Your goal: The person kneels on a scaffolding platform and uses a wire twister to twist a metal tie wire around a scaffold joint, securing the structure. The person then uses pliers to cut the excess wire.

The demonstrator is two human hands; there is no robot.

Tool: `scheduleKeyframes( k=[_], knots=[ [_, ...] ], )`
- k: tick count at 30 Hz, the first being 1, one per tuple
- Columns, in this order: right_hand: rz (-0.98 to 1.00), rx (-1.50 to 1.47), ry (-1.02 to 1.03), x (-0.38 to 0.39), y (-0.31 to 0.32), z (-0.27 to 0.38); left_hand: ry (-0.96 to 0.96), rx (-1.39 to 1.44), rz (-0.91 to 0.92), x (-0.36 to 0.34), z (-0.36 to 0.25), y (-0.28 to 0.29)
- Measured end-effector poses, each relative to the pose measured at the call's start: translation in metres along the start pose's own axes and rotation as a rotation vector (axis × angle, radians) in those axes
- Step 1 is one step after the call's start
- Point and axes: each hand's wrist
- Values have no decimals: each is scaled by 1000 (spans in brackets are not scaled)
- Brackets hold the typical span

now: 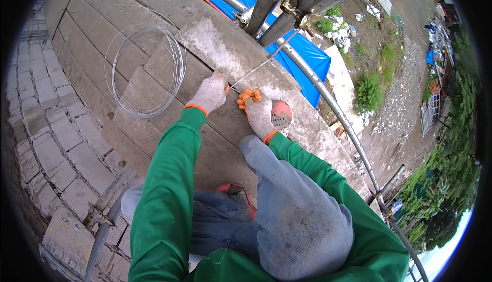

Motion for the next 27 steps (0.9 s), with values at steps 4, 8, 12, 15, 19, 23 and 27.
scheduleKeyframes(
  k=[4,8,12,15,19,23,27],
  knots=[
    [-20,55,4,5,-6,8,70,24,30,6,-5,6],
    [-21,78,16,12,-4,7,13,58,-10,9,-4,7],
    [-32,108,21,12,0,10,20,13,4,8,-5,6],
    [-37,98,13,9,-8,11,-8,25,-29,6,5,-2],
    [-38,151,35,8,-3,5,8,24,-35,2,3,-7],
    [17,424,13,11,-10,9,-28,66,-110,7,7,-8],
    [19,920,244,-8,-12,1,47,118,-177,14,-8,-12]
  ],
)
Point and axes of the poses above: each hand's wrist, its own x-axis away from the middle knuckle, its own y-axis out of the back of the hand, z = x × y, and after that the axes turned 9 degrees about z, right-handed
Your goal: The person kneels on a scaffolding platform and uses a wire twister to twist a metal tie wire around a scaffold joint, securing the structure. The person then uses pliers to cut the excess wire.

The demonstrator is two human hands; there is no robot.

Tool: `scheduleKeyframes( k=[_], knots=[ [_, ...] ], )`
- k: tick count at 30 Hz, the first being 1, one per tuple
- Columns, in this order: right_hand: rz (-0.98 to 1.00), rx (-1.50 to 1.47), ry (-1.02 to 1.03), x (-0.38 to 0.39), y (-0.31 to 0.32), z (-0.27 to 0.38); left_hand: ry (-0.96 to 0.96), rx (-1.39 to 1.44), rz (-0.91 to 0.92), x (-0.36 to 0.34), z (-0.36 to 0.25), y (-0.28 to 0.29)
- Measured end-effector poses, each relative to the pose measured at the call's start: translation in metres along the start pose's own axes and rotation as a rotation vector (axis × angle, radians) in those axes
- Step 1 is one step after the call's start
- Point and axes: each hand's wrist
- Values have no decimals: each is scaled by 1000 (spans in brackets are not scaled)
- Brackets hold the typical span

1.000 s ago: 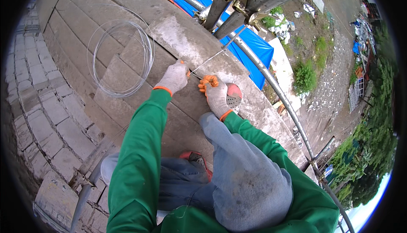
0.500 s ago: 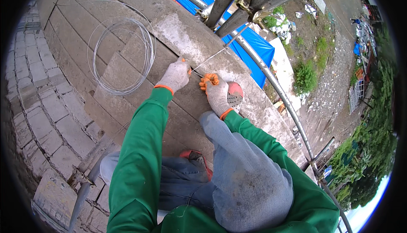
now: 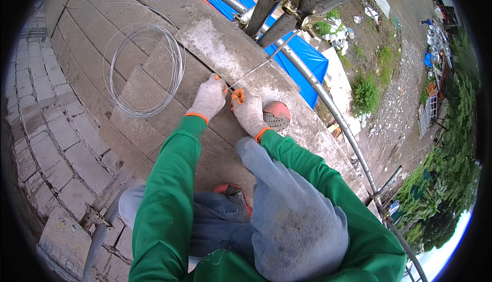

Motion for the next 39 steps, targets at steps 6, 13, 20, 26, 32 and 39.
scheduleKeyframes(
  k=[6,13,20,26,32,39],
  knots=[
    [125,413,234,-6,33,51,103,252,-372,25,-8,-30],
    [463,596,191,-69,45,107,348,420,-478,14,-21,-30],
    [514,783,191,-112,26,88,328,568,-444,23,-12,-39],
    [344,500,228,-86,35,72,345,550,-407,17,-16,-42],
    [444,552,504,-92,44,45,306,722,-271,19,-10,-27],
    [514,520,476,-87,48,47,233,700,-317,25,-13,-22]
  ],
)
Point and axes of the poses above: each hand's wrist, its own x-axis away from the middle knuckle, its own y-axis out of the back of the hand, z = x × y, and after that the axes turned 9 degrees about z, right-handed
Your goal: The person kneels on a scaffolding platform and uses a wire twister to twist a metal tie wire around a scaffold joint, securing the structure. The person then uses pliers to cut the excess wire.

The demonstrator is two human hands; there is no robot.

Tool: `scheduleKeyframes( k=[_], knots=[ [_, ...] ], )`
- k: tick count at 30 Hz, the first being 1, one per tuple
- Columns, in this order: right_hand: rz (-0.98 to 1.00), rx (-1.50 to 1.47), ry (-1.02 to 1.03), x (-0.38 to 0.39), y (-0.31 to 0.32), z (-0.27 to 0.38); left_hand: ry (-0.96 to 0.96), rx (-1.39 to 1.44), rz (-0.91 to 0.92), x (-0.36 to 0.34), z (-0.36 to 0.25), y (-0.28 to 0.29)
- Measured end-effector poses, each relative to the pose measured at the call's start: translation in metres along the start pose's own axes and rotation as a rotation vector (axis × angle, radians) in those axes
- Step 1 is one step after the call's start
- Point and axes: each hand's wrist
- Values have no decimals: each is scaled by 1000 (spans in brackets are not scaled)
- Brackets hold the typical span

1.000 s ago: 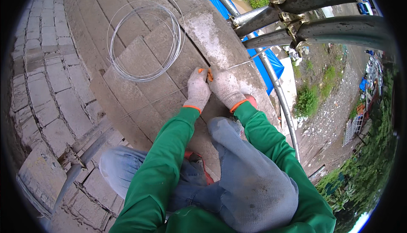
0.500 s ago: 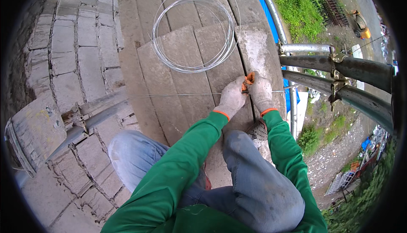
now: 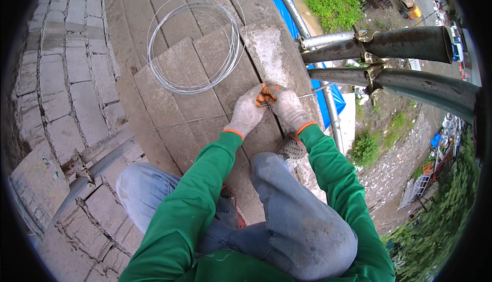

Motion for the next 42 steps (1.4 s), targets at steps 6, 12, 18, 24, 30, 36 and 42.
scheduleKeyframes(
  k=[6,12,18,24,30,36,42],
  knots=[
    [-2,36,16,8,7,12,95,174,101,-9,6,12],
    [-8,-26,-157,19,-1,5,170,217,72,-15,4,4],
    [-370,-439,-317,54,-16,16,275,149,65,-19,-12,2],
    [-184,-123,-398,59,-41,32,471,141,199,-41,-5,11],
    [-154,104,-432,40,-52,22,256,383,159,-23,9,7],
    [-153,188,-368,46,-48,22,-81,-101,102,-7,12,6],
    [-94,216,-383,48,-42,29,-62,-258,135,-6,18,7]
  ],
)
Point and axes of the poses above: each hand's wrist, its own x-axis away from the middle knuckle, its own y-axis out of the back of the hand, z = x × y, and after that the axes turned 9 degrees about z, right-handed
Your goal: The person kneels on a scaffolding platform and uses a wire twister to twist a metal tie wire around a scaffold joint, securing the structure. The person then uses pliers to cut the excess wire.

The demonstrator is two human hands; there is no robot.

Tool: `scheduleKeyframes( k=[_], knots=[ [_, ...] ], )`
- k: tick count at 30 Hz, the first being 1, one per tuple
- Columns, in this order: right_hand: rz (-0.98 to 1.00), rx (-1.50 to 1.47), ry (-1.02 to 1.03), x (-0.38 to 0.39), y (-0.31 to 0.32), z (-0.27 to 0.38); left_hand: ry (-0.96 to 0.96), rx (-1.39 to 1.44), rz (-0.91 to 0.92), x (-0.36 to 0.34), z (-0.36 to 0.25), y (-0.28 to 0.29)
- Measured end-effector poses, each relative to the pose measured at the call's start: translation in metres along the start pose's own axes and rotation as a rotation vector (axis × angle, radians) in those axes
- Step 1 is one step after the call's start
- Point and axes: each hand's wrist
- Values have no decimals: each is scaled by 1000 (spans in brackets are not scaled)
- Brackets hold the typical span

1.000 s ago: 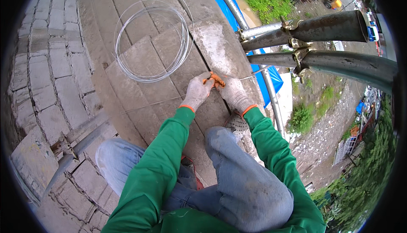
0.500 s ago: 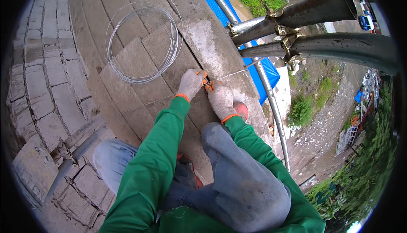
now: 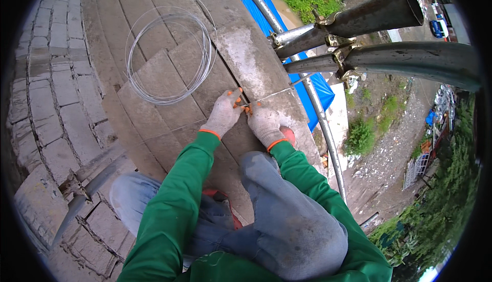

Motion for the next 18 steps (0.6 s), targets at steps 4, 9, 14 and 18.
scheduleKeyframes(
  k=[4,9,14,18],
  knots=[
    [-51,-30,31,4,2,3,-82,-75,-47,1,7,-3],
    [25,-27,41,4,16,4,-105,-53,-34,4,0,2],
    [152,-113,-8,6,21,2,-103,39,-14,3,-3,2],
    [165,-205,-75,0,11,0,-32,244,90,-3,5,9]
  ],
)
Point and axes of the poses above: each hand's wrist, its own x-axis away from the middle knuckle, its own y-axis out of the back of the hand, z = x × y, and after that the axes turned 9 degrees about z, right-handed
